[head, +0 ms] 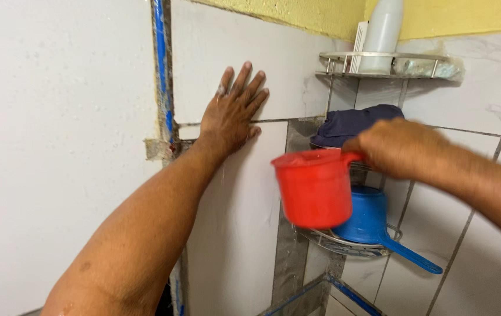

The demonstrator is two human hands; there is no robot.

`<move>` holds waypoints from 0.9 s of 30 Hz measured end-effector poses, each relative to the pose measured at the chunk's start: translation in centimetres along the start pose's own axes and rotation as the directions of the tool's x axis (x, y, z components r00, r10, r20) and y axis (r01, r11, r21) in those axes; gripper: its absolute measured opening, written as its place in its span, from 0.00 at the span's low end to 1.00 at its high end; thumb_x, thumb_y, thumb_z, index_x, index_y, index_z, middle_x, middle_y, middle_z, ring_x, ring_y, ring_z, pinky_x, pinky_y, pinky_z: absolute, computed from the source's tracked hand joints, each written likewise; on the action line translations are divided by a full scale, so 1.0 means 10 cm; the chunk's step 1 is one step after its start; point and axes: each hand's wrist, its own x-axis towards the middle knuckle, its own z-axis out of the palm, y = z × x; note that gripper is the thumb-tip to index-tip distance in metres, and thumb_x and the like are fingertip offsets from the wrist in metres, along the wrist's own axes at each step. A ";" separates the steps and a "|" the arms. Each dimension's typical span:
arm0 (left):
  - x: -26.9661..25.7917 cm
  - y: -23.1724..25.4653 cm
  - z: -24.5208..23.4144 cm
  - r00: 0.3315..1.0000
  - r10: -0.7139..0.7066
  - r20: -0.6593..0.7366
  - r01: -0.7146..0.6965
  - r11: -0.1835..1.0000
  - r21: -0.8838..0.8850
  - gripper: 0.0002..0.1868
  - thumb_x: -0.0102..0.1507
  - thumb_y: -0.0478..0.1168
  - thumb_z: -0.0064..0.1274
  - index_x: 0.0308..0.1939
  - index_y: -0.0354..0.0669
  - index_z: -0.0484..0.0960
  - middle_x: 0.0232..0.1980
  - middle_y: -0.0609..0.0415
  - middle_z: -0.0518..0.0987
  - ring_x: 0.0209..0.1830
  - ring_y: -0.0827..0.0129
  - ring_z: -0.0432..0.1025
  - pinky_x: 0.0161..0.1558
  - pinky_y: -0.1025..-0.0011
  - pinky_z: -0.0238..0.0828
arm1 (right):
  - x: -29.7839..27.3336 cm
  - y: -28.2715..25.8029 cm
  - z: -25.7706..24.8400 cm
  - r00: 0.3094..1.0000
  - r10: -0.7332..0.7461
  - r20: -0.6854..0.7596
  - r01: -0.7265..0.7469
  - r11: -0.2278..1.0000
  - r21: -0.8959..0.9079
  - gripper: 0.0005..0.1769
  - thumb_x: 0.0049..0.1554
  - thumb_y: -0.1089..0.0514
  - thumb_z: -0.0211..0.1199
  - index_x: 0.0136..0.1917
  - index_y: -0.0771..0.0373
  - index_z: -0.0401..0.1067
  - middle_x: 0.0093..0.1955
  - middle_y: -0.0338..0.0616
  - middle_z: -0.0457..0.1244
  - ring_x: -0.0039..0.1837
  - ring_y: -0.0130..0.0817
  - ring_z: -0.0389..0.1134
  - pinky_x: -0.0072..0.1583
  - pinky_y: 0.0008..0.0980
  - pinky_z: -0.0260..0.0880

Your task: The person scrubs and wipes tiled bathroom walls using a soapy cloth, rinses the cloth in a bucket, and pours water from a red scoop onto the wall to rinse. The person repeatedly scrubs different sections of the wall and grout lines.

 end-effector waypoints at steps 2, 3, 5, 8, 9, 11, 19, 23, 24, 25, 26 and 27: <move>-0.13 0.23 0.11 1.000 0.024 0.018 -0.024 1.000 0.001 0.45 0.65 0.69 0.35 0.81 0.61 0.43 0.85 0.57 0.34 0.82 0.56 0.22 0.77 0.52 0.16 | -0.13 -0.07 0.26 0.999 -0.020 0.038 0.019 0.999 0.042 0.26 0.59 0.52 0.56 0.68 0.28 0.70 0.48 0.38 0.71 0.49 0.40 0.76 0.54 0.43 0.79; -0.17 0.34 0.17 0.998 0.049 0.037 -0.049 0.999 0.002 0.44 0.65 0.68 0.34 0.81 0.61 0.42 0.84 0.58 0.34 0.82 0.57 0.22 0.77 0.52 0.16 | -0.17 -0.10 0.40 0.995 -0.022 0.095 0.018 0.999 0.041 0.27 0.60 0.53 0.55 0.70 0.29 0.66 0.44 0.39 0.71 0.47 0.38 0.77 0.52 0.40 0.81; -0.16 0.46 0.25 0.998 0.061 0.017 -0.061 0.998 0.017 0.42 0.67 0.68 0.32 0.81 0.60 0.43 0.84 0.58 0.35 0.82 0.58 0.24 0.77 0.53 0.18 | -0.21 -0.05 0.60 0.989 -0.031 0.146 0.023 0.998 0.055 0.28 0.60 0.56 0.54 0.71 0.32 0.64 0.40 0.40 0.71 0.44 0.38 0.77 0.50 0.40 0.81; -0.26 0.61 0.36 0.999 0.018 -0.029 -0.017 1.000 0.011 0.42 0.68 0.68 0.30 0.81 0.58 0.44 0.85 0.59 0.38 0.83 0.60 0.26 0.78 0.54 0.19 | -0.28 0.06 0.87 0.985 -0.115 0.126 0.105 0.991 0.080 0.28 0.58 0.57 0.55 0.69 0.34 0.67 0.38 0.42 0.70 0.44 0.42 0.75 0.49 0.46 0.77; -0.29 0.62 0.36 1.000 0.003 -0.027 -0.003 1.000 -0.010 0.42 0.67 0.68 0.30 0.81 0.58 0.44 0.85 0.60 0.38 0.83 0.61 0.27 0.79 0.54 0.19 | -0.29 0.10 0.93 0.983 -0.160 0.094 0.153 0.986 0.072 0.28 0.58 0.55 0.55 0.70 0.33 0.67 0.38 0.43 0.69 0.44 0.42 0.75 0.48 0.46 0.77; -0.24 0.64 0.34 0.999 -0.021 -0.028 0.020 0.999 -0.039 0.42 0.67 0.68 0.29 0.81 0.58 0.44 0.85 0.60 0.38 0.83 0.62 0.27 0.79 0.55 0.19 | -0.23 0.23 0.98 0.978 -0.203 0.045 0.201 0.978 0.061 0.28 0.59 0.54 0.55 0.71 0.32 0.66 0.39 0.43 0.69 0.43 0.43 0.74 0.47 0.46 0.77; -0.24 0.57 0.20 0.994 0.039 0.105 -0.030 0.996 -0.089 0.40 0.68 0.62 0.35 0.81 0.56 0.45 0.85 0.58 0.39 0.84 0.62 0.29 0.79 0.56 0.20 | 0.04 0.57 0.92 0.950 -0.300 0.088 0.299 0.954 0.023 0.29 0.59 0.45 0.55 0.73 0.23 0.63 0.43 0.39 0.67 0.43 0.42 0.75 0.45 0.41 0.79; -0.25 0.37 0.01 0.991 0.037 0.127 -0.022 0.992 -0.125 0.39 0.69 0.59 0.37 0.81 0.58 0.44 0.85 0.59 0.36 0.84 0.63 0.27 0.80 0.57 0.19 | 0.32 0.53 0.74 0.897 -0.406 0.173 0.418 0.907 -0.041 0.30 0.61 0.47 0.54 0.74 0.19 0.62 0.43 0.37 0.69 0.43 0.40 0.75 0.45 0.39 0.80; -0.22 0.25 -0.05 0.988 0.027 0.154 -0.008 0.992 -0.127 0.40 0.69 0.59 0.38 0.82 0.58 0.44 0.85 0.56 0.35 0.84 0.61 0.26 0.79 0.55 0.19 | 0.45 0.51 0.64 0.879 -0.440 0.182 0.451 0.892 -0.019 0.32 0.60 0.50 0.55 0.73 0.16 0.64 0.43 0.37 0.70 0.43 0.40 0.76 0.45 0.40 0.80; -0.20 0.10 -0.11 0.983 0.017 0.182 0.007 0.992 -0.129 0.41 0.68 0.60 0.39 0.82 0.57 0.43 0.85 0.54 0.33 0.83 0.59 0.25 0.78 0.54 0.18 | 0.57 0.48 0.54 0.860 -0.474 0.190 0.483 0.876 0.002 0.34 0.60 0.53 0.55 0.72 0.12 0.66 0.44 0.36 0.72 0.43 0.40 0.76 0.45 0.40 0.80; -0.18 -0.05 -0.16 0.986 -0.041 0.160 0.064 0.988 -0.143 0.43 0.68 0.62 0.38 0.82 0.57 0.42 0.84 0.52 0.32 0.83 0.58 0.25 0.78 0.53 0.18 | 0.73 0.48 0.42 0.834 -0.479 0.275 0.494 0.869 0.017 0.33 0.59 0.54 0.57 0.69 0.12 0.68 0.44 0.35 0.73 0.45 0.37 0.77 0.46 0.39 0.80; -0.15 -0.22 -0.21 0.985 -0.099 0.139 0.120 0.980 -0.157 0.44 0.67 0.64 0.37 0.82 0.56 0.40 0.84 0.51 0.32 0.83 0.58 0.24 0.78 0.53 0.17 | 0.92 0.50 0.27 0.801 -0.479 0.358 0.503 0.864 0.031 0.32 0.58 0.54 0.58 0.66 0.12 0.71 0.45 0.34 0.73 0.46 0.34 0.77 0.48 0.38 0.79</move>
